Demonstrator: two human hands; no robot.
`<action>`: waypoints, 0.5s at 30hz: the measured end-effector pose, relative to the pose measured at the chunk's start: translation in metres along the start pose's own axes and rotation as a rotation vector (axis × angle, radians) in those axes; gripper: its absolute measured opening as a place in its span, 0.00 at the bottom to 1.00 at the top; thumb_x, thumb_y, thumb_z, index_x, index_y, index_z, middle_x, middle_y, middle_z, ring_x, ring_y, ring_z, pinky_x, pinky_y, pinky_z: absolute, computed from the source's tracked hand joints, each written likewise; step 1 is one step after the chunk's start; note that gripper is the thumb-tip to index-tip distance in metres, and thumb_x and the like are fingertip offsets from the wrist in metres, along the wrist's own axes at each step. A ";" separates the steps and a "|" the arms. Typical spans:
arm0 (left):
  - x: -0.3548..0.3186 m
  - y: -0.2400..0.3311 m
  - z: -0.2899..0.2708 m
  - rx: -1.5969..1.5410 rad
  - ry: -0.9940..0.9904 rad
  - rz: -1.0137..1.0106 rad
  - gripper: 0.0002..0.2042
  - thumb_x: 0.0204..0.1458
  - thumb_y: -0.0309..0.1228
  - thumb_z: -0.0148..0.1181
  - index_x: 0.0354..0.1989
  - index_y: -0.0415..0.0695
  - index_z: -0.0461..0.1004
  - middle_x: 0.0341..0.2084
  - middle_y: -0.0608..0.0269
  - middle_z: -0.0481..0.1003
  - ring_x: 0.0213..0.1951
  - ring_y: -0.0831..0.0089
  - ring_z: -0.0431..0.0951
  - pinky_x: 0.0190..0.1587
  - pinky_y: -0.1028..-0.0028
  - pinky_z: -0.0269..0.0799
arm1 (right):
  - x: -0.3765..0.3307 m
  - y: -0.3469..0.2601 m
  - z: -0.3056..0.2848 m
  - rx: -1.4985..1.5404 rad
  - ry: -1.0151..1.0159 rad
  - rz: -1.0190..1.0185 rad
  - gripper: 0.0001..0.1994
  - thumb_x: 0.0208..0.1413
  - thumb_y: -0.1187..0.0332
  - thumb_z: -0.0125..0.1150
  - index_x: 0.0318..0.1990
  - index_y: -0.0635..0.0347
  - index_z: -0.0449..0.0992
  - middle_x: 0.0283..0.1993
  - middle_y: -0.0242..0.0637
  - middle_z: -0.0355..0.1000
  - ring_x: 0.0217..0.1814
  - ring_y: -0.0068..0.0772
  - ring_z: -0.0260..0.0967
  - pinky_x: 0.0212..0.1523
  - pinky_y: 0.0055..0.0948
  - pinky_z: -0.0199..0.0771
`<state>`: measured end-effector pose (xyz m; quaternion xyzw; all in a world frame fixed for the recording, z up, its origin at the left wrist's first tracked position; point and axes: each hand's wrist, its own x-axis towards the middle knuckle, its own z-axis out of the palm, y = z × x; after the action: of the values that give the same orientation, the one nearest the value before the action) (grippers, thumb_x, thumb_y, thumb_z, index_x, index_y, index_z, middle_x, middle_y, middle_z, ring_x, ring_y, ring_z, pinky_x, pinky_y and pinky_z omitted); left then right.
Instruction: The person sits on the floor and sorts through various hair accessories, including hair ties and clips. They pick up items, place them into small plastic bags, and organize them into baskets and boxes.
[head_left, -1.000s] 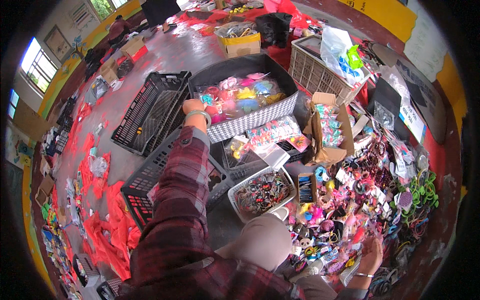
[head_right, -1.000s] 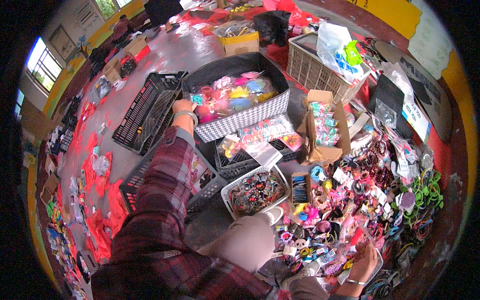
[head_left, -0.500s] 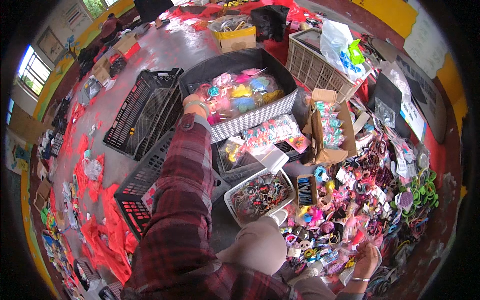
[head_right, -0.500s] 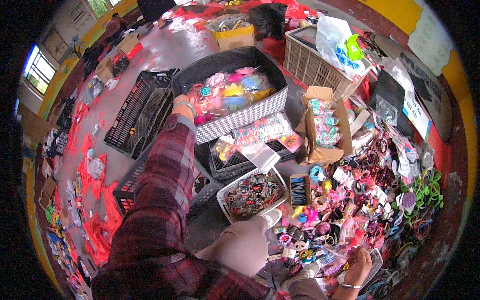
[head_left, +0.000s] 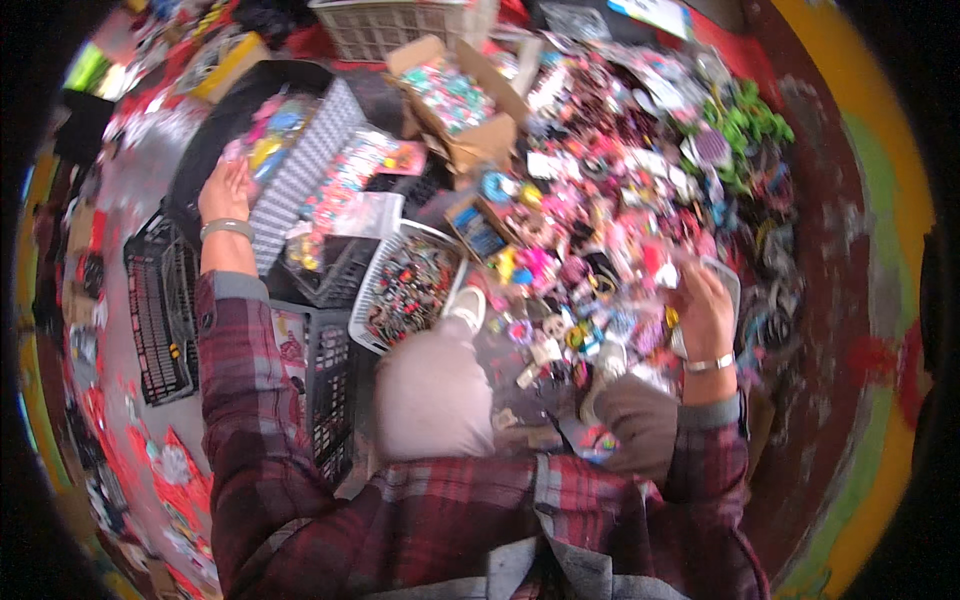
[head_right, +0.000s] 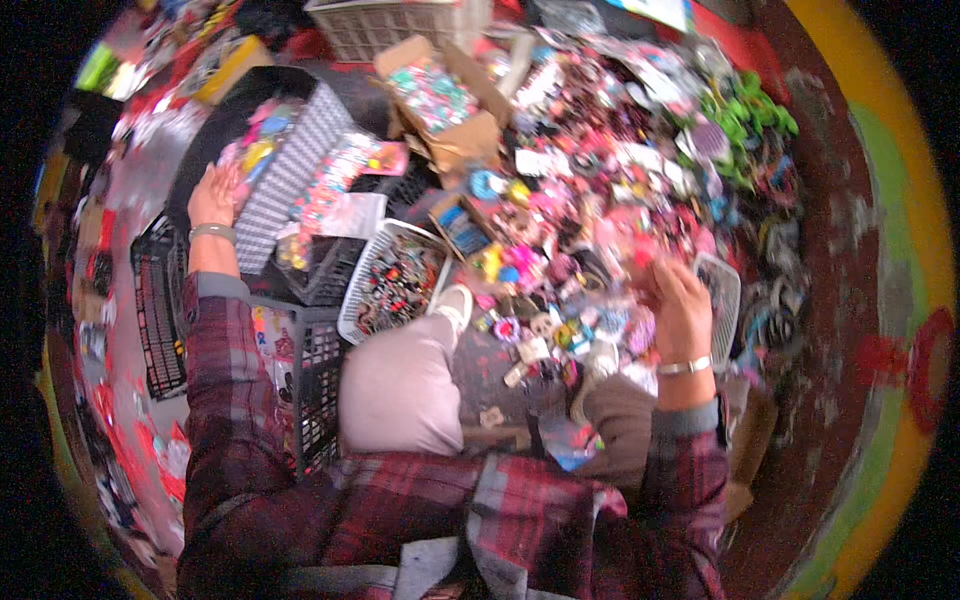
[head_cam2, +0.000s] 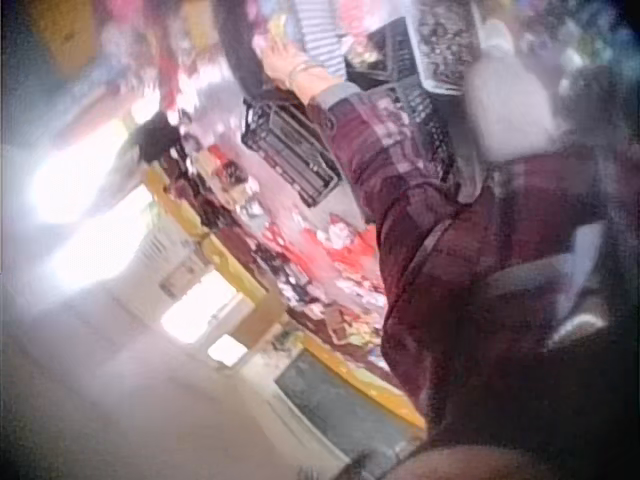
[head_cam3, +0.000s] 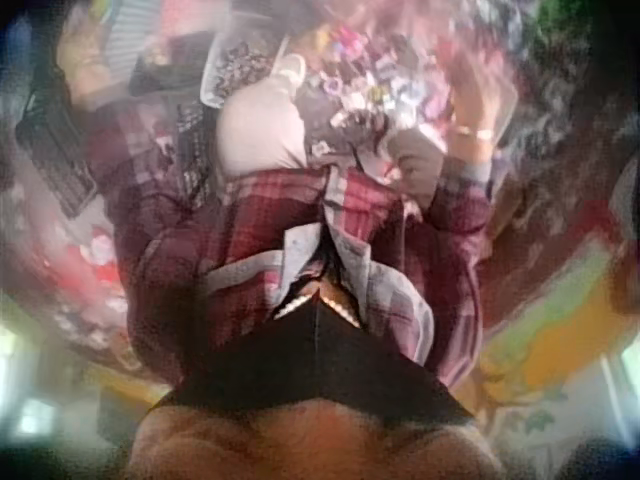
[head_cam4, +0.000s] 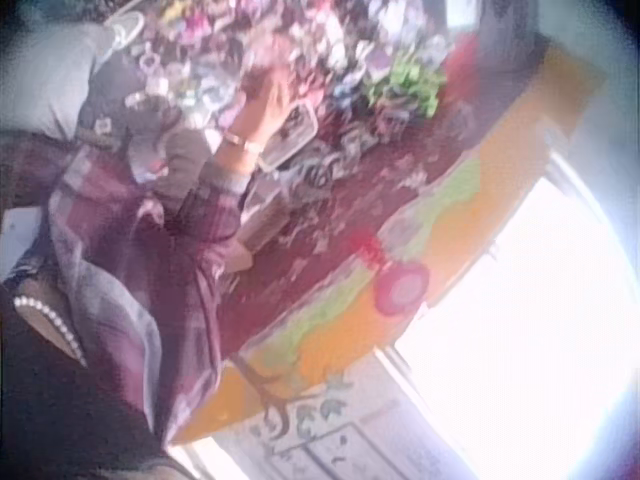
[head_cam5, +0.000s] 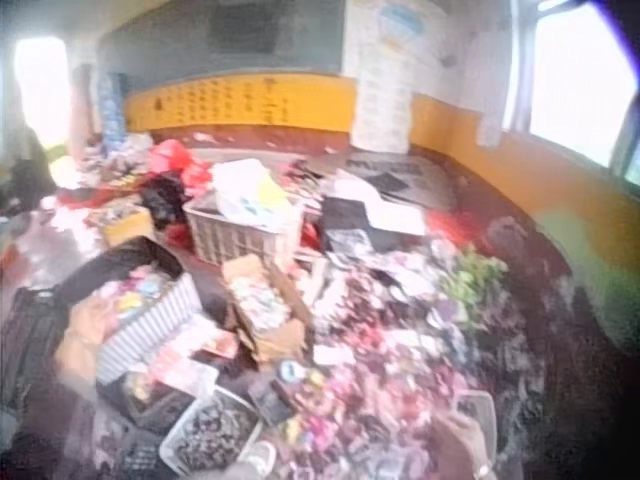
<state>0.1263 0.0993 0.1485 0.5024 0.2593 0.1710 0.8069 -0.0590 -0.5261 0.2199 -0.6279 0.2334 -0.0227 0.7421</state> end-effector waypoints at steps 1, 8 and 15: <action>-0.028 -0.008 0.034 0.035 -0.241 0.003 0.14 0.52 0.33 0.53 0.44 0.38 0.68 0.41 0.59 0.72 0.45 0.70 0.71 0.47 0.75 0.64 | -0.004 -0.002 -0.004 0.019 -0.001 -0.022 0.09 0.55 0.66 0.51 0.33 0.62 0.73 0.29 0.36 0.73 0.28 0.25 0.70 0.27 0.21 0.64; -0.329 -0.030 0.244 0.434 -1.171 -0.382 0.24 0.49 0.32 0.57 0.53 0.36 0.60 0.45 0.57 0.69 0.45 0.74 0.71 0.40 0.80 0.66 | -0.030 -0.024 -0.002 0.132 -0.154 -0.103 0.10 0.56 0.65 0.50 0.39 0.62 0.73 0.35 0.39 0.74 0.34 0.29 0.73 0.31 0.22 0.69; -0.399 -0.067 0.274 0.382 -1.273 -0.477 0.18 0.50 0.33 0.56 0.48 0.38 0.67 0.39 0.63 0.73 0.39 0.82 0.73 0.31 0.84 0.71 | -0.055 -0.035 -0.020 0.162 -0.247 -0.233 0.10 0.56 0.67 0.50 0.39 0.63 0.73 0.34 0.40 0.74 0.35 0.29 0.73 0.33 0.22 0.71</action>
<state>-0.0329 -0.3424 0.2857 0.5671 -0.1344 -0.3861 0.7151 -0.1057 -0.5339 0.2686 -0.5867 0.0635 -0.0498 0.8058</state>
